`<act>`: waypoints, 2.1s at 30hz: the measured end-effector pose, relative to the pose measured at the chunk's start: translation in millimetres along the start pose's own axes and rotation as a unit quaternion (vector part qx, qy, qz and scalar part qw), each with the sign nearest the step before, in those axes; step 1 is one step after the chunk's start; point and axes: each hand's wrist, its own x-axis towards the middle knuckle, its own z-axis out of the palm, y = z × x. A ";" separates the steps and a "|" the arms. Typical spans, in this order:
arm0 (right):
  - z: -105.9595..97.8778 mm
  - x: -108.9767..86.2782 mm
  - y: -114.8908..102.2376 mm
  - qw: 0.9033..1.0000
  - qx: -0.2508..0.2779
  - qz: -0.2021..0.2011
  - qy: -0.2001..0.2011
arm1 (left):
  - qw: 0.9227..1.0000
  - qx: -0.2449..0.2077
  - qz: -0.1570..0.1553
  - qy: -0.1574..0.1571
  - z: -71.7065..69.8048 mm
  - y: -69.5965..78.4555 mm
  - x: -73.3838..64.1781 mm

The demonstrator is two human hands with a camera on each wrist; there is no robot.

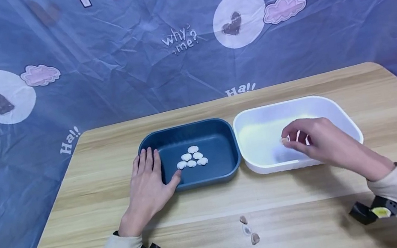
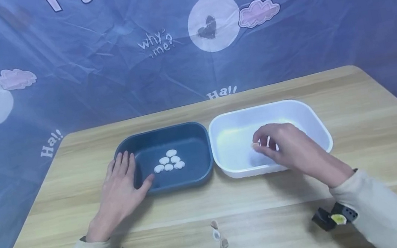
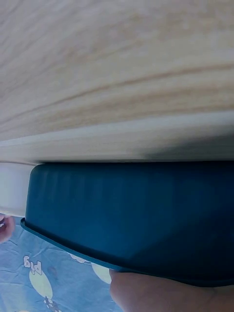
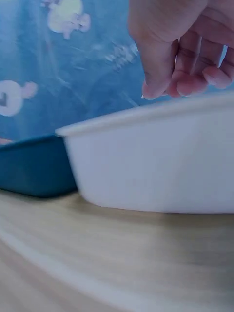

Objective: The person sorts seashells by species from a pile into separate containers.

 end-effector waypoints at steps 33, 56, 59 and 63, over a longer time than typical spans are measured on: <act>-0.7 20.1 25.2 0.992 -0.047 0.096 -0.068 | 1.000 0.002 -0.004 -0.004 0.8 -2.5 3.7; 52.7 -17.1 -84.2 0.998 0.008 -0.047 -0.030 | 1.000 -0.006 -0.021 -0.015 0.9 -2.1 3.4; 66.9 -21.8 -91.2 0.997 0.021 -0.035 -0.059 | 1.000 -0.005 -0.023 -0.020 0.8 -1.7 2.9; 81.2 -26.5 -97.3 0.996 0.034 -0.017 -0.084 | 1.000 -0.005 -0.024 -0.019 1.7 -1.5 3.0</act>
